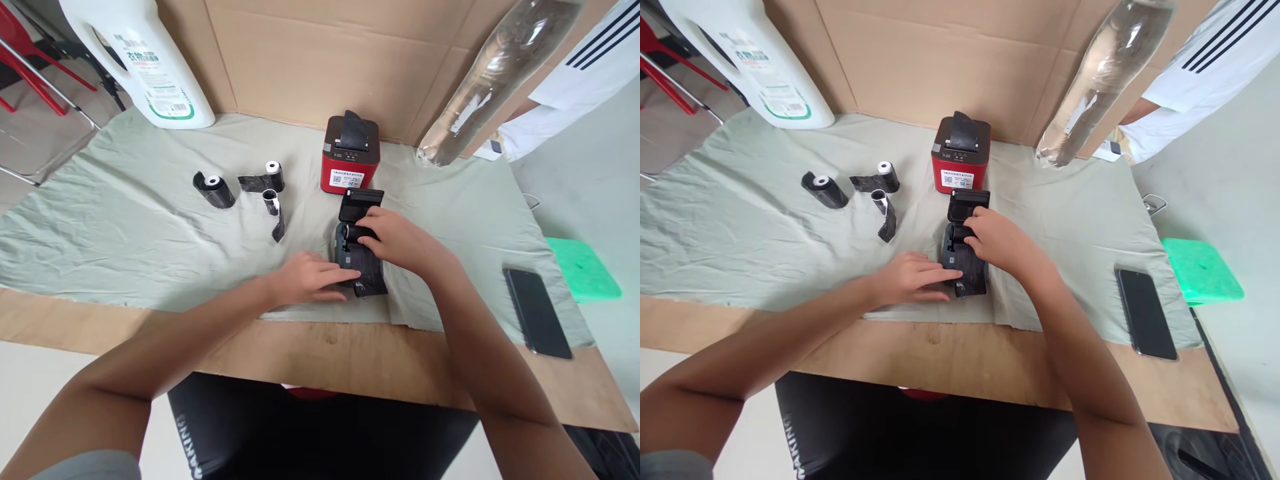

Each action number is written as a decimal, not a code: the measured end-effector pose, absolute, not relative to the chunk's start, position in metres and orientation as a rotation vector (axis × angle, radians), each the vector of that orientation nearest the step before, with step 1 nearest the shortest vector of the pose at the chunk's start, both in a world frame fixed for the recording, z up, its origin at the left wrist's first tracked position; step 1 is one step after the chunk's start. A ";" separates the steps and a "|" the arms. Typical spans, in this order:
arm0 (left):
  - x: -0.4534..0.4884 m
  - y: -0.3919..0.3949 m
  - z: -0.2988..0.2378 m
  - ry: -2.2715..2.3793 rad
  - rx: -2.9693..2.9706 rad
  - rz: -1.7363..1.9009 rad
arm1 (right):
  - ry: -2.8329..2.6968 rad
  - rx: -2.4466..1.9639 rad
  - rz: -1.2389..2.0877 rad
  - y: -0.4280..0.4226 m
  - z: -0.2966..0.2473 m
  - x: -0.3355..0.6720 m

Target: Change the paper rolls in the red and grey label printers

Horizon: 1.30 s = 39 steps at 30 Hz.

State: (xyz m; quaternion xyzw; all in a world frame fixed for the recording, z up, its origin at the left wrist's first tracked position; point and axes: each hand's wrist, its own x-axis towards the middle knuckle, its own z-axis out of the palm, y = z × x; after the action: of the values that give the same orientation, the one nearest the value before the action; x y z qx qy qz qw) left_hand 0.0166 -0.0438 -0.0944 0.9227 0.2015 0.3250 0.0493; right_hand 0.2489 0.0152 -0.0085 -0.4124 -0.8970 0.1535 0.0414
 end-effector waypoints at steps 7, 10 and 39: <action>0.018 -0.045 -0.099 0.726 2.879 1.071 | -2.558 -1.531 0.325 0.008 -0.013 0.242; 0.020 -0.045 -0.096 0.726 2.880 1.147 | -2.431 -1.450 0.259 0.014 -0.007 0.249; 0.022 -0.045 -0.091 0.747 2.792 1.088 | -2.236 -1.643 0.940 0.009 -0.016 0.259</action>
State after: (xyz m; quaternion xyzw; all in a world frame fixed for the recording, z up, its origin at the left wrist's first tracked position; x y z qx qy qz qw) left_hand 0.0220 -0.0446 -0.0915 0.9037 0.2419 0.3523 0.0266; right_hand 0.2590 0.0092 -0.0165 -0.5577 -0.7590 0.3190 0.1056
